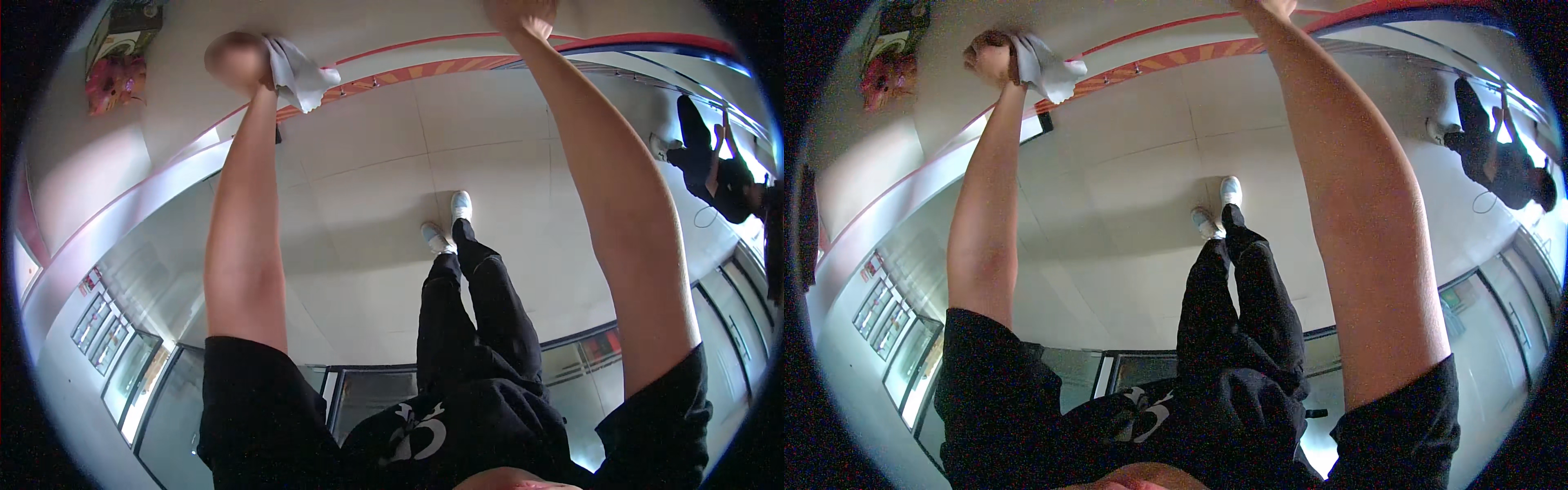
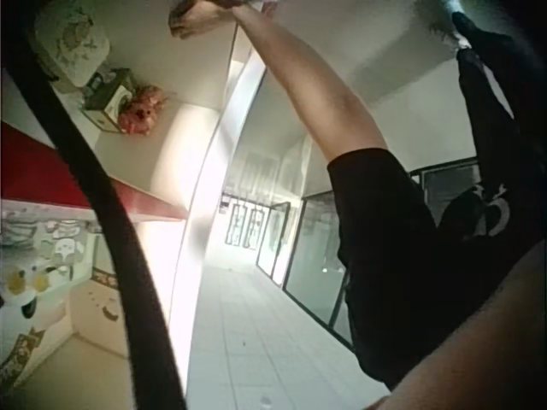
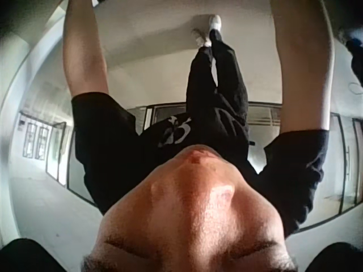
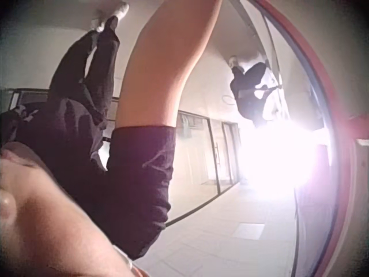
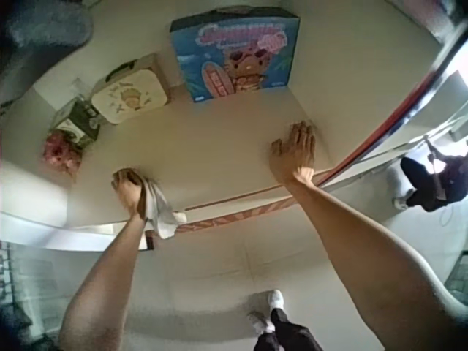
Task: Wiping down shelves and storage lockers using a cloth and sponge.
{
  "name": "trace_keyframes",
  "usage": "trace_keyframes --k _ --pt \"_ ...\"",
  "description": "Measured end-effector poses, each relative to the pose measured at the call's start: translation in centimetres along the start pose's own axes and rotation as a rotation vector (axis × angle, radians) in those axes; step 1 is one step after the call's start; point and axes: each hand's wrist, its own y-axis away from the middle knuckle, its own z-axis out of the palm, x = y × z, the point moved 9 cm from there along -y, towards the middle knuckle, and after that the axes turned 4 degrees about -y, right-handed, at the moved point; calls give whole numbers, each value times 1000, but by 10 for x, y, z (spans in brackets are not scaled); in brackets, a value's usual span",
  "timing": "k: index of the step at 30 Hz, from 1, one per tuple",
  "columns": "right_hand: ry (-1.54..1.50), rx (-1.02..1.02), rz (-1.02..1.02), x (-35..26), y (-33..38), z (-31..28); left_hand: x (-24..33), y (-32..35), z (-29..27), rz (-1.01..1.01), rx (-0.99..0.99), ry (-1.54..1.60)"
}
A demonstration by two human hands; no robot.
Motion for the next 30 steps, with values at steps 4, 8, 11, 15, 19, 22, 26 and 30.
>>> trace_keyframes --k 4,8,11,15,19,22,26,30 --pt "-16 -79 18 -12 11 5 -1 0 -35 -3 30 -112" --pt "-26 -139 31 -17 10 2 -25 -5 -21 -147 -70 -116" --pt "-9 -187 47 -19 10 6 -30 -2 -10 -219 -194 -132" --pt "12 -243 77 -10 10 4 -26 4 -8 -267 -293 -133" --pt "14 -298 113 -12 14 0 -20 -1 -22 -208 -217 -108" --pt "20 -345 141 -9 13 -1 -32 1 -10 -295 -360 -164" --pt "16 -416 172 -12 18 -2 -36 3 -8 -279 -367 -167" --pt "3 -446 186 -12 20 -4 -28 1 -13 -224 -317 -164"
